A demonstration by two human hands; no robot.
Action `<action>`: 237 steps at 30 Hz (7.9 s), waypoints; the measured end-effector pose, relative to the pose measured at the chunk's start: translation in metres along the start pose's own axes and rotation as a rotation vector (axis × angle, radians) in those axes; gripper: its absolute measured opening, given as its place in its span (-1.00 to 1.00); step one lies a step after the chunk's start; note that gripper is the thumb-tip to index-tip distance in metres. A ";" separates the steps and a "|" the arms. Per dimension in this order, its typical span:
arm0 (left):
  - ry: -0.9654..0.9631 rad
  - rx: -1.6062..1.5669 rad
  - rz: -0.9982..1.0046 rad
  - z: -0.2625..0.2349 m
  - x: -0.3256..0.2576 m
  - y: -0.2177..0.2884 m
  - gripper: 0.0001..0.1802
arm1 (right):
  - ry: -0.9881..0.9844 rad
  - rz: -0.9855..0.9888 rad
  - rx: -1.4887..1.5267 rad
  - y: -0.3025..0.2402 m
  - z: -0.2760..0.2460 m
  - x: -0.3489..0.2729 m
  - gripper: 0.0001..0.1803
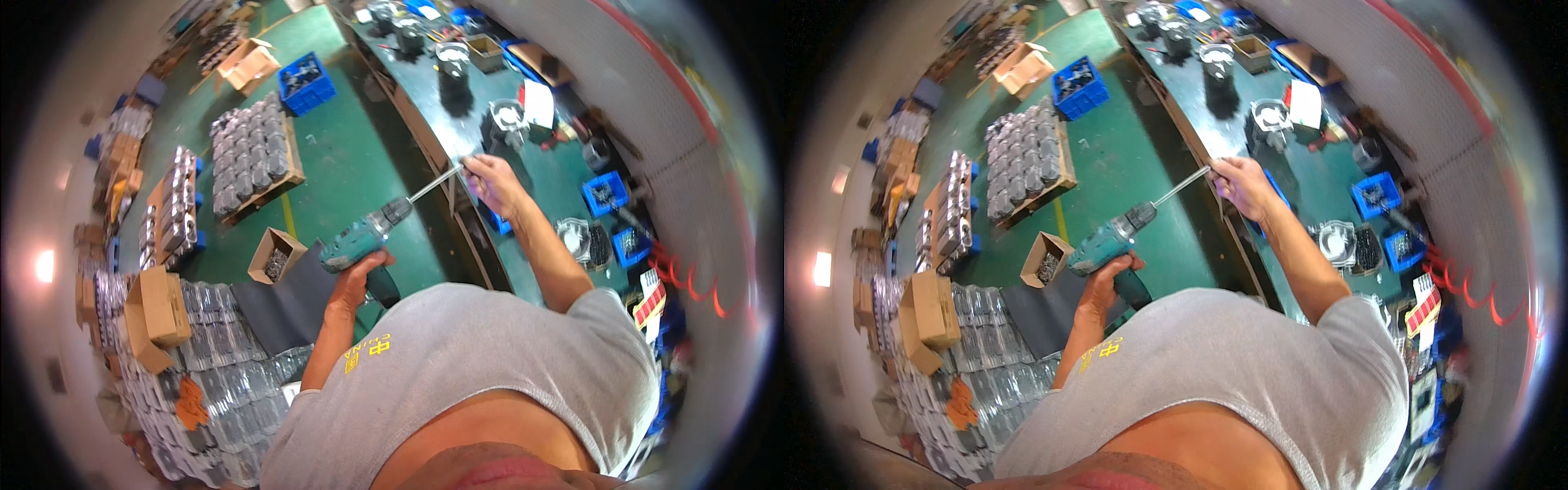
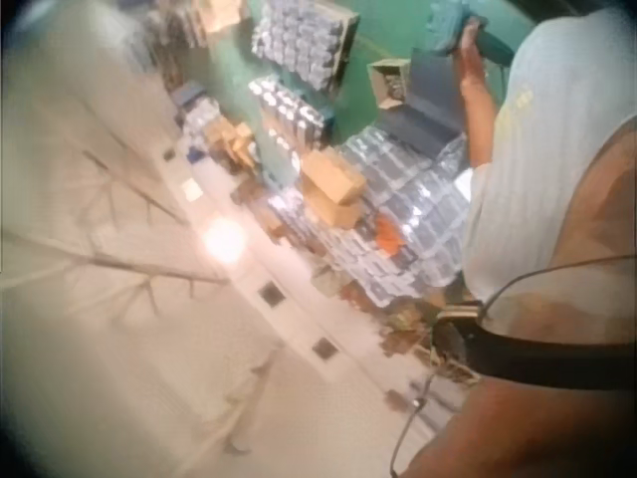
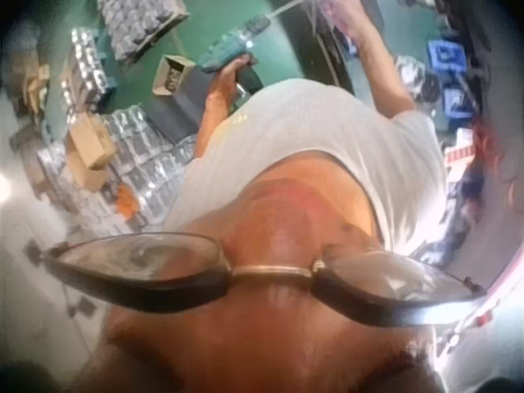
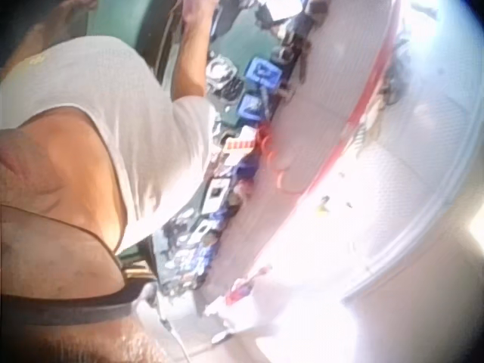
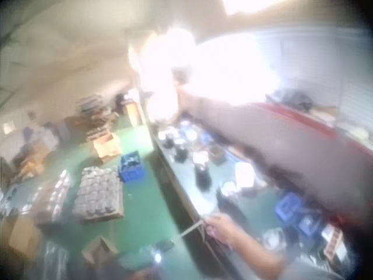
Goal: The person uses a cordless drill to fasten screws into several small metal housings on a workbench. They then switch to a pneumatic tool to continue securing components. The person handles multiple identical units one at a time, placing each finished unit back on the bench.
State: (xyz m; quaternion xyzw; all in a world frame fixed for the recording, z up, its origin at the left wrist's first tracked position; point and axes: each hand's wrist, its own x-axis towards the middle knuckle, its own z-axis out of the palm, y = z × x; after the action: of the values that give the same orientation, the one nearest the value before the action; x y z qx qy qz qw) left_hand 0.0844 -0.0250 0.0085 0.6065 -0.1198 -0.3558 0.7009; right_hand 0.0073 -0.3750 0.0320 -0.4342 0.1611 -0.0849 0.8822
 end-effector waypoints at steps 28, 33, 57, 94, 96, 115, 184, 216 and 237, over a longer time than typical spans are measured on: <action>-0.063 -0.170 -0.044 0.005 0.013 -0.011 -0.74 | 0.021 0.012 0.095 0.005 -0.006 0.006 -0.86; -0.053 -0.187 -0.065 0.004 0.013 -0.013 -0.73 | 0.038 0.014 0.072 0.004 -0.004 0.006 -0.85; -0.066 -0.119 0.006 0.007 0.017 0.018 -0.74 | 0.133 0.075 0.215 0.042 -0.042 0.001 -0.64; -0.057 -0.056 -0.055 0.000 0.002 0.020 -0.71 | 0.150 -0.153 -0.075 0.016 -0.033 0.007 -0.80; -0.063 -0.040 -0.046 -0.001 0.003 0.023 -0.71 | 0.136 -0.147 -0.094 0.015 -0.030 0.009 -0.80; -0.128 -0.061 -0.133 -0.035 0.010 0.020 -0.71 | -0.073 -0.111 -0.430 -0.014 -0.032 -0.005 -0.78; -0.107 -0.047 -0.078 0.019 0.041 0.007 -0.71 | 0.201 -0.006 0.172 0.045 -0.010 0.007 -0.79; -0.111 -0.032 -0.067 0.088 0.011 -0.020 -0.70 | 0.205 -0.105 0.317 0.014 -0.059 -0.040 -0.62; -0.333 -0.020 -0.057 0.020 -0.145 -0.080 -0.72 | 0.386 -0.179 0.244 0.107 0.023 -0.229 -0.66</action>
State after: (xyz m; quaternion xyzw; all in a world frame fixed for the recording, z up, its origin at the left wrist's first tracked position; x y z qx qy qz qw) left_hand -0.0601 0.0527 -0.0238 0.5354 -0.2136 -0.4725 0.6667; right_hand -0.1972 -0.2273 0.0085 -0.3128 0.2759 -0.2630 0.8700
